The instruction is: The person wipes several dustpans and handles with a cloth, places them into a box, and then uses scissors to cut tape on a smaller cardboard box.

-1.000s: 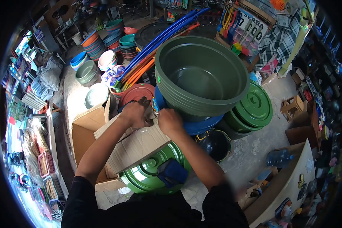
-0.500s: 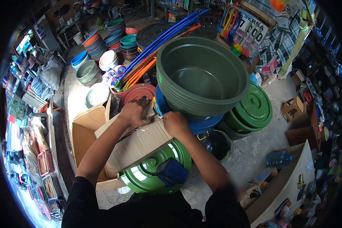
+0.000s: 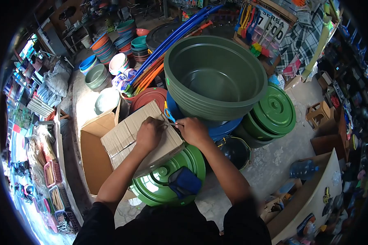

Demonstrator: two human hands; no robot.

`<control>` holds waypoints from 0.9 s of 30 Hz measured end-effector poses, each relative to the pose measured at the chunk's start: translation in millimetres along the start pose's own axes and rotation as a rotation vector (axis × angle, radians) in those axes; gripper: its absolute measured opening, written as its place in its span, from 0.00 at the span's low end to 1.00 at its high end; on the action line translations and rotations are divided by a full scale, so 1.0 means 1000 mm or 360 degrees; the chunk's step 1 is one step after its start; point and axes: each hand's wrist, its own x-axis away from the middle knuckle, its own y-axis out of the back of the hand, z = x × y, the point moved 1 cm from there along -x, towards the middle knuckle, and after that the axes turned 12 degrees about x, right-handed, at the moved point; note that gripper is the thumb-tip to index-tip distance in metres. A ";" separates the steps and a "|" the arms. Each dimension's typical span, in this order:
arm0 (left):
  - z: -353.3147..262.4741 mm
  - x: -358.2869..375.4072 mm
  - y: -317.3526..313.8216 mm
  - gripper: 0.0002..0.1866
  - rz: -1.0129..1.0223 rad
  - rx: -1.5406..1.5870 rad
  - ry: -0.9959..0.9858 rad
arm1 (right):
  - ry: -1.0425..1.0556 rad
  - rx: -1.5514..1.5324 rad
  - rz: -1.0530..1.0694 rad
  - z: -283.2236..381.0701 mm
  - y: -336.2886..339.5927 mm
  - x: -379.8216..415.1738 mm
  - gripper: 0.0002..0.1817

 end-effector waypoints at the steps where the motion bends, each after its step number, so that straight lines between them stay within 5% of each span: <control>1: 0.006 -0.004 -0.001 0.13 0.0056 0.0218 0.0167 | 0.0046 -0.0008 0.0015 -0.001 0.001 -0.001 0.11; 14: 0.014 -0.008 -0.005 0.15 0.0151 0.0784 0.0548 | 0.0148 0.0093 0.0004 0.000 0.007 -0.001 0.11; 27: 0.022 -0.007 -0.019 0.12 0.0058 0.0874 0.0409 | 0.0182 0.0012 0.0050 0.007 -0.005 -0.007 0.12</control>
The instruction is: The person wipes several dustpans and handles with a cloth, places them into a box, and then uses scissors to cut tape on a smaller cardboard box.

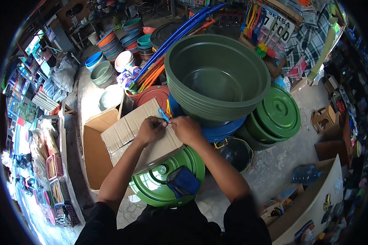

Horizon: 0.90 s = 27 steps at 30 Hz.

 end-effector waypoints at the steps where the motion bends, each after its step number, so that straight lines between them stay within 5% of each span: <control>1: 0.002 0.001 -0.002 0.11 0.0012 -0.0006 0.0026 | -0.0022 0.0045 -0.0035 0.008 -0.002 0.000 0.12; 7: 0.012 -0.004 0.007 0.12 0.0082 0.0150 0.0029 | 0.0098 0.0022 0.0071 -0.016 0.006 0.013 0.11; 12: -0.007 0.016 0.034 0.15 0.0106 -0.0051 0.0004 | -0.0188 -0.0082 -0.0080 -0.031 0.066 0.080 0.11; 17: 0.001 0.043 0.099 0.18 0.0461 -0.0323 -0.0026 | -0.0255 -0.0411 -0.0257 -0.007 0.011 0.153 0.14; 22: 0.008 0.052 0.147 0.20 0.0842 -0.0638 0.0162 | -0.0509 -0.1304 0.0150 0.098 -0.060 0.189 0.13; 27: 0.024 0.050 0.178 0.21 0.1110 -0.0996 0.0140 | -0.0447 -0.1518 0.0053 0.212 -0.141 0.178 0.14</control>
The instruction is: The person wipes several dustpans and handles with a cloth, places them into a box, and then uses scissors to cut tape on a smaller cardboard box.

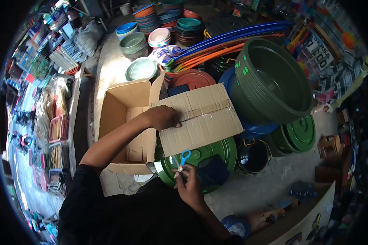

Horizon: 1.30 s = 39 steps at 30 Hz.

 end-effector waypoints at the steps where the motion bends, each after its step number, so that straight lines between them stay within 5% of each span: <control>1: 0.004 0.002 0.002 0.21 0.0009 -0.0020 0.0037 | -0.0041 0.0051 -0.0032 0.006 -0.019 -0.003 0.14; 5: 0.008 0.004 0.006 0.21 0.0121 -0.0057 -0.0147 | -0.0053 0.0030 -0.0485 -0.009 -0.092 -0.027 0.13; 9: 0.016 -0.001 0.003 0.19 0.0232 0.0002 -0.0310 | 0.0362 0.0791 -0.0876 -0.012 -0.134 -0.048 0.09; 15: 0.032 -0.013 0.007 0.22 0.0468 0.0104 -0.0396 | 0.0366 0.0908 -0.1132 -0.017 -0.157 -0.055 0.13; 17: 0.029 -0.013 0.008 0.21 0.0554 -0.0034 -0.0358 | 0.0033 -0.0347 -0.1026 -0.022 -0.170 -0.056 0.13; 20: 0.046 -0.015 0.005 0.18 0.0528 0.0209 -0.0687 | -0.0092 -0.0855 -0.1245 -0.028 -0.194 -0.072 0.11; 24: 0.051 -0.017 0.003 0.16 0.0597 0.0270 -0.0660 | 0.0084 -0.0867 -0.1343 -0.013 -0.201 -0.089 0.09; 39: 0.055 -0.010 0.010 0.17 0.0383 0.0687 -0.0471 | -0.0060 -0.1042 -0.1492 0.010 -0.204 -0.143 0.07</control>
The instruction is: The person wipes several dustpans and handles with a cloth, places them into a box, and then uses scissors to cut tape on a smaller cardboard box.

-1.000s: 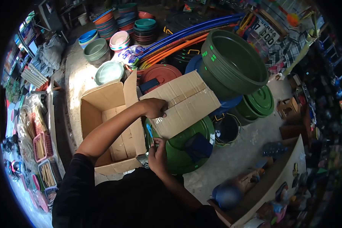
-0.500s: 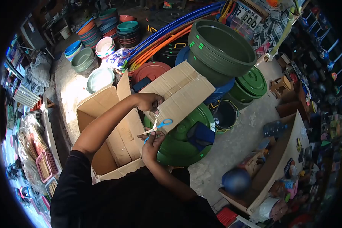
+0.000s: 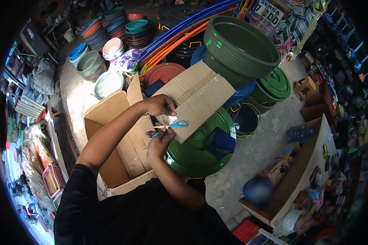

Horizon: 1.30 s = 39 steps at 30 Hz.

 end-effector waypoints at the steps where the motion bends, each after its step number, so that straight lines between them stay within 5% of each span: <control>1: 0.000 0.000 0.001 0.17 -0.0001 -0.0026 0.0002 | 0.0000 -0.0003 -0.0013 0.000 -0.002 0.000 0.06; 8: -0.001 0.002 0.004 0.18 0.0016 -0.0059 0.0035 | -0.0022 -0.0093 -0.0086 -0.017 -0.014 0.004 0.07; 10: -0.002 -0.001 0.002 0.17 0.0079 0.0032 -0.0014 | -0.0266 0.0171 0.0445 -0.032 -0.017 0.021 0.08; 11: -0.001 -0.002 -0.001 0.17 0.0141 0.0125 -0.0046 | -0.0265 0.0170 0.0432 -0.036 -0.017 0.026 0.08; 16: 0.000 0.008 0.004 0.16 0.0156 0.0143 -0.0066 | 0.0443 0.0314 0.0617 -0.055 0.014 0.043 0.09; 18: 0.003 0.007 0.010 0.16 0.0154 0.0217 -0.0112 | 0.0275 0.0357 0.0447 -0.045 0.035 0.049 0.11; 20: 0.006 0.007 0.012 0.17 0.0022 -0.0393 -0.0692 | 0.0315 0.0403 0.0352 -0.043 0.038 0.046 0.11; 24: -0.031 0.022 -0.002 0.40 -0.0489 -0.1105 -0.0074 | 0.0037 0.0131 0.0058 -0.022 0.014 0.033 0.10; 27: -0.046 0.019 -0.004 0.47 -0.0444 -0.1213 0.0139 | -0.0237 -0.0082 0.0083 -0.016 0.001 0.021 0.11; 33: -0.042 0.006 -0.001 0.41 -0.0303 -0.1179 0.0136 | -0.0216 -0.0174 -0.0027 -0.008 -0.007 0.012 0.12; 39: -0.044 0.003 -0.001 0.46 -0.0230 -0.1170 0.0202 | -0.0341 -0.0194 -0.0039 0.002 -0.011 0.013 0.13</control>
